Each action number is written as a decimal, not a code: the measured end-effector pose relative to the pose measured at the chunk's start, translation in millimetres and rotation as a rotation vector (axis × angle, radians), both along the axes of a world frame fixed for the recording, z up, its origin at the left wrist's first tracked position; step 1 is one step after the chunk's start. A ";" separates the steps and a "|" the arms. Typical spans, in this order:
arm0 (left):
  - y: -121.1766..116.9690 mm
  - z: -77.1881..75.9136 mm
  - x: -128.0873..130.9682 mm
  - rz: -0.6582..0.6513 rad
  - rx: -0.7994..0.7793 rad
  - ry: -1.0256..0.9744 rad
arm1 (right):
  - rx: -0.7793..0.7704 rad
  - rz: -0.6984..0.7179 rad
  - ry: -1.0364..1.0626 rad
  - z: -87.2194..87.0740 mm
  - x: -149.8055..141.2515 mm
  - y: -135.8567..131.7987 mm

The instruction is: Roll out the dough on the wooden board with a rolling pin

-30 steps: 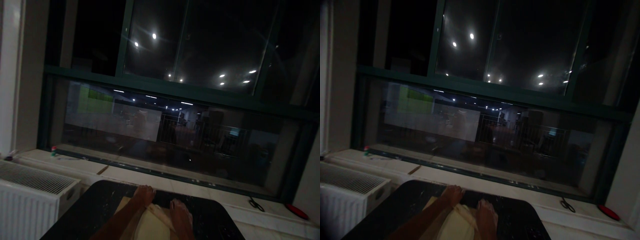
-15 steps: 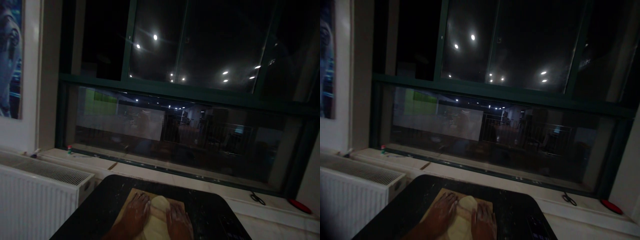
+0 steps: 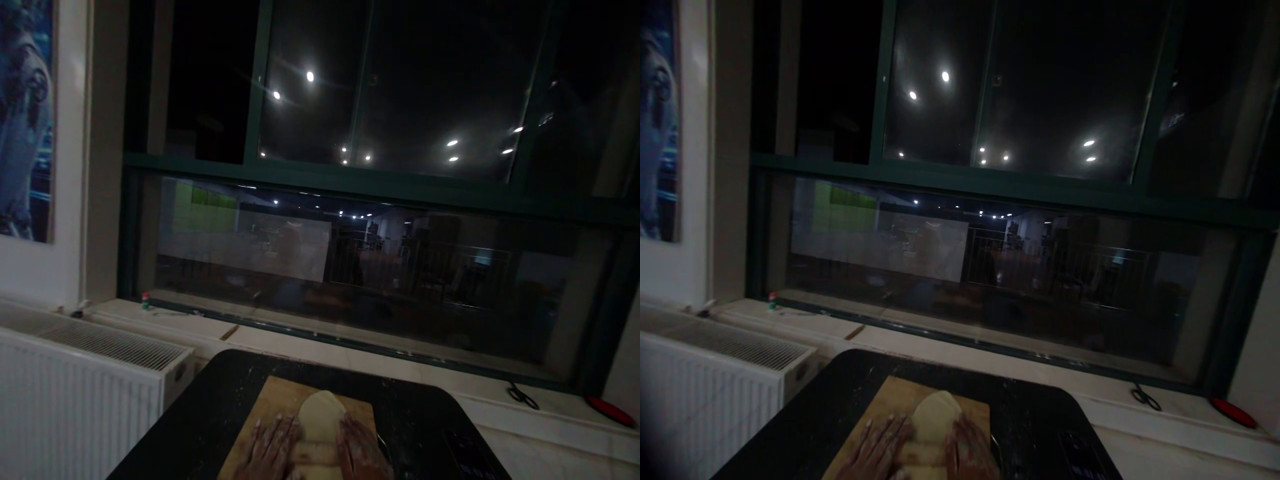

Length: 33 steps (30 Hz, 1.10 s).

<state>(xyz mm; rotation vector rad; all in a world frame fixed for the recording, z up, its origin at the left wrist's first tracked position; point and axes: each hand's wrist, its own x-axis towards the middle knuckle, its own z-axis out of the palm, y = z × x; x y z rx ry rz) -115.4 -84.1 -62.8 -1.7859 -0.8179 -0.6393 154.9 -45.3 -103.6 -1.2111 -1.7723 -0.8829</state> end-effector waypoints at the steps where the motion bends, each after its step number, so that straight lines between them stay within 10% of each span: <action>1: 5.5 2.2 2.9 -0.024 -0.036 -0.034 | -0.020 -0.029 -0.014 1.5 -1.8 0.8; 12: 105.9 50.4 46.8 0.059 -0.932 -0.107 | -0.671 -0.223 0.004 83.3 -15.2 9.2; 21: 177.8 64.4 79.7 0.128 -1.002 -0.081 | -0.802 -0.409 0.147 99.9 2.7 63.4; 33: 178.8 53.4 76.8 0.181 -1.033 -0.254 | -0.860 -0.406 0.063 88.5 -6.1 57.8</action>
